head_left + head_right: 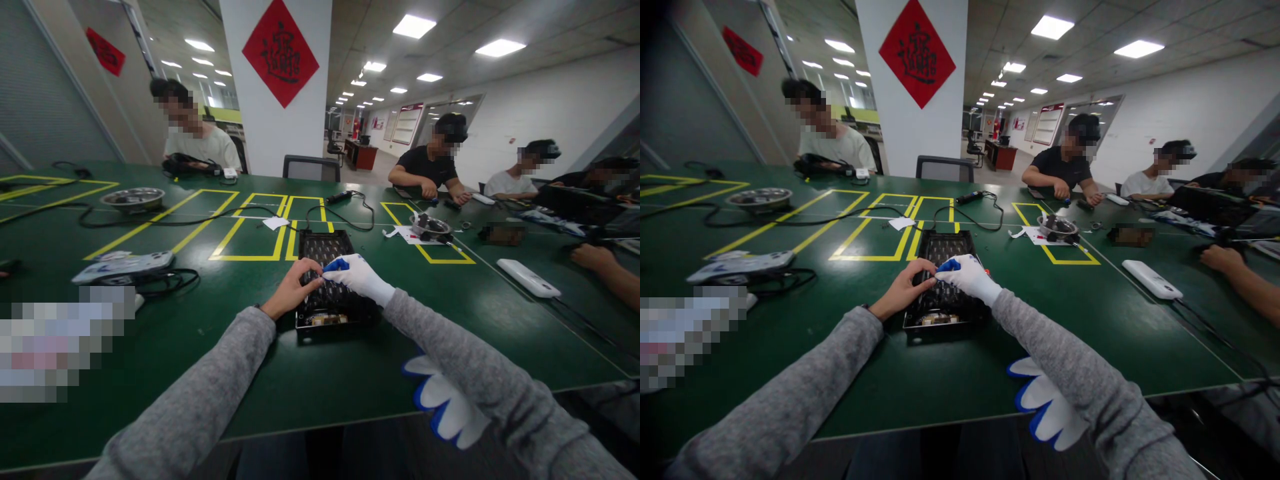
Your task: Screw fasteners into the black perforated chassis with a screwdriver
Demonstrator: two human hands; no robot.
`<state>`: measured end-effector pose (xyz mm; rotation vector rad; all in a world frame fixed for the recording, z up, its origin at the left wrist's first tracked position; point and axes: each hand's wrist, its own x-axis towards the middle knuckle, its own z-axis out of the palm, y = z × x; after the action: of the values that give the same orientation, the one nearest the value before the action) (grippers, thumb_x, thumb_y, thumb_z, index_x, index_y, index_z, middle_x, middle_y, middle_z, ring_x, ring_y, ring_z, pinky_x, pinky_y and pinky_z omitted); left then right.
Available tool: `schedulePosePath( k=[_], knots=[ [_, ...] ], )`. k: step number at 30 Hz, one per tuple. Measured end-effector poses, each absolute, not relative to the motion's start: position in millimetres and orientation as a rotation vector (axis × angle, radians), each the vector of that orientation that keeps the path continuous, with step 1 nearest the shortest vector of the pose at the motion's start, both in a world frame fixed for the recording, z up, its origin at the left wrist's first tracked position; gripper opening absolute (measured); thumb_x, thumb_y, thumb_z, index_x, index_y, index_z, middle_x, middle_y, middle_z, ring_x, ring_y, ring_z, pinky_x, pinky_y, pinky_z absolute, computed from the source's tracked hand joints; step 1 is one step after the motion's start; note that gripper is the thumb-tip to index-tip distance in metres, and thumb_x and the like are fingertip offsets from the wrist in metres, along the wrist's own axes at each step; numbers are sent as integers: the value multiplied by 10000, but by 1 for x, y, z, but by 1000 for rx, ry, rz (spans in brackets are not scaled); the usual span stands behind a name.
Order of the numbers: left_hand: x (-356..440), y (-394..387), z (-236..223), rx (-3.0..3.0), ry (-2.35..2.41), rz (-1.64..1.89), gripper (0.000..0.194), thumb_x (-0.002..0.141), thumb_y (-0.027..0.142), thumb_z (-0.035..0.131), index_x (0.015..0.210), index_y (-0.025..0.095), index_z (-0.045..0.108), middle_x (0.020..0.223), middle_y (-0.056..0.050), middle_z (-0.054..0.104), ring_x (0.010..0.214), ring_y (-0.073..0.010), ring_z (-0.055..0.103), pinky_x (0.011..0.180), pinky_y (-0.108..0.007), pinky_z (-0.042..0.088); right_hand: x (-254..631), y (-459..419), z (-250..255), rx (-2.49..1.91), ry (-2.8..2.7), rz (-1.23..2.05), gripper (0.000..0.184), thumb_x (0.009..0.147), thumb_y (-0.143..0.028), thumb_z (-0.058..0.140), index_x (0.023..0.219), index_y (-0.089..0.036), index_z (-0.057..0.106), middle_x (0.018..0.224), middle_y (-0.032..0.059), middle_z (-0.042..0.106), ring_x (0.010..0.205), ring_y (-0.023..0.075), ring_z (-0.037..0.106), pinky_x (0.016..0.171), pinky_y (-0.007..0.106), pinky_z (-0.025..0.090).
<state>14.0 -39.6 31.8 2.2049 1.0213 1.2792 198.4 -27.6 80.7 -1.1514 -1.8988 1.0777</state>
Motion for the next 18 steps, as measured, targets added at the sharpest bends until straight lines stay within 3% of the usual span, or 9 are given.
schedulePosePath(
  k=[8, 14, 18],
  knots=[
    [16, -43, 35, 2159, 1072, 1325, 184, 809, 335, 568, 942, 209, 588, 1031, -54, 572, 1029, -217, 501, 967, -367, 371, 196, -25, 86, -1298, -1760, 1272, 223, 595, -311, 697, 635, -105, 620, 524, -48, 523, 496, 71, 428, 521, 224, 370],
    [9, -30, 24, 1883, 1245, 1498, 296, 885, 259, 307, 1020, 192, 563, 1053, -51, 566, 1035, -205, 504, 952, -352, 384, 193, -33, 86, -1193, -2178, 1323, 223, 645, -317, 682, 739, -116, 658, 680, -1, 629, 612, 100, 535, 612, 226, 434],
    [3, -16, 15, 1847, 1432, 1554, 339, 915, 309, 268, 969, 190, 580, 1027, -63, 567, 1032, -209, 493, 975, -375, 350, 180, -45, 90, -1128, -2562, 1132, 185, 671, -312, 665, 764, -153, 675, 753, 5, 671, 681, 117, 580, 641, 205, 438]
  ],
)
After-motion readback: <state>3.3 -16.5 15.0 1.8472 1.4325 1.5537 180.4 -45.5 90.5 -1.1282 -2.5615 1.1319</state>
